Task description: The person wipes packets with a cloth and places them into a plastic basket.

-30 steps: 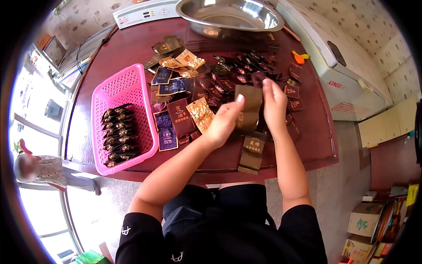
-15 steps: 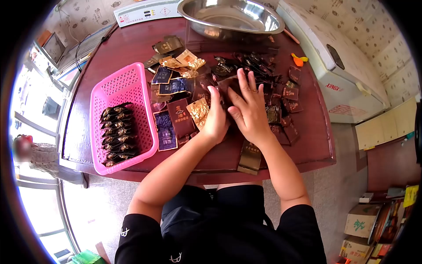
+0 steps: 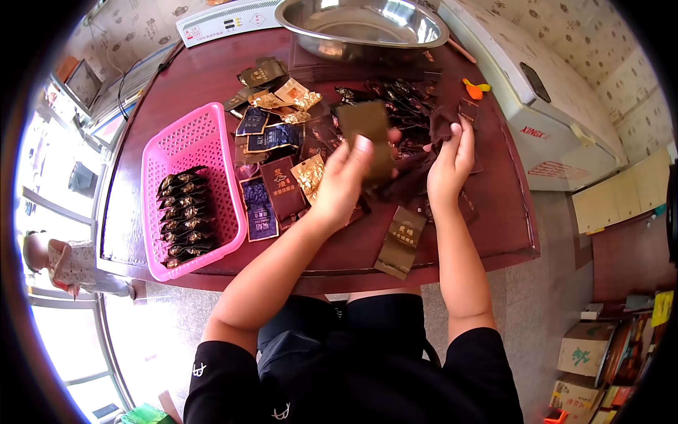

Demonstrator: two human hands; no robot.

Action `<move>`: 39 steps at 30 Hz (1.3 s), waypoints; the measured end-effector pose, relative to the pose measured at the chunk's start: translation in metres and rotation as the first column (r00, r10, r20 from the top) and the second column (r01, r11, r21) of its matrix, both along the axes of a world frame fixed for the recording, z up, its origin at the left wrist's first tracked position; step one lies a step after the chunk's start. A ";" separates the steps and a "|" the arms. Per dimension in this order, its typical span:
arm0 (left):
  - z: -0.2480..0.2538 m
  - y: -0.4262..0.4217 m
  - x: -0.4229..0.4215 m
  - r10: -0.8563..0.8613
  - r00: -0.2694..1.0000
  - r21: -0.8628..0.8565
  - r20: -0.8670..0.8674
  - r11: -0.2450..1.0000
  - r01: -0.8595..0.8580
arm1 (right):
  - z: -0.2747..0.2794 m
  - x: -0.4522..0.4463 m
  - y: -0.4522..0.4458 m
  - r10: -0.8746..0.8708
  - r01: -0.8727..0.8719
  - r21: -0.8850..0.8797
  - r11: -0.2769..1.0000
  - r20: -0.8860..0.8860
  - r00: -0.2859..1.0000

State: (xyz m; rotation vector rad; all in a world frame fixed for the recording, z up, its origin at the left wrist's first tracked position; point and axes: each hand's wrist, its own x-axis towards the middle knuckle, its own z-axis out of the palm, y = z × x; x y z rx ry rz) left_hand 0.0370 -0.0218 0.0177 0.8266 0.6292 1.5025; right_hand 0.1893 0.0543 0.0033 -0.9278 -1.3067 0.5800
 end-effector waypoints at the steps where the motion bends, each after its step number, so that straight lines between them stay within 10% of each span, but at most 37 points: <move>1: -0.006 0.005 -0.008 0.007 1.000 0.004 0.000 1.000 -0.007 | 0.007 -0.003 -0.006 -0.052 0.017 0.233 0.972 0.143 0.988; 2: -0.009 0.010 -0.010 0.039 0.992 -0.031 0.123 0.999 -0.036 | 0.012 -0.008 -0.012 -0.130 -0.005 0.453 0.891 0.266 0.955; 6: -0.022 0.012 -0.015 -0.014 0.974 -0.102 0.226 0.994 0.038 | 0.016 -0.037 -0.042 0.018 -0.460 0.328 0.825 0.798 0.602; 9: -0.020 0.010 -0.023 -0.074 0.886 -0.207 0.458 0.960 0.187 | 0.009 -0.040 -0.039 0.062 -0.470 0.245 0.848 0.835 0.547; 21: -0.020 0.012 -0.013 -0.048 0.995 -0.083 0.085 0.995 0.055 | -0.003 -0.029 -0.025 0.282 -0.335 0.112 0.936 0.332 0.900; 32: -0.016 0.012 -0.018 0.245 0.934 -0.111 0.262 0.969 -0.223 | -0.012 -0.028 -0.025 0.347 -0.349 0.017 0.937 0.067 0.935; 39: 0.035 -0.015 -0.070 0.342 0.876 0.007 0.339 0.931 -0.366 | -0.017 -0.022 -0.025 0.296 -0.298 -0.021 0.954 0.217 0.930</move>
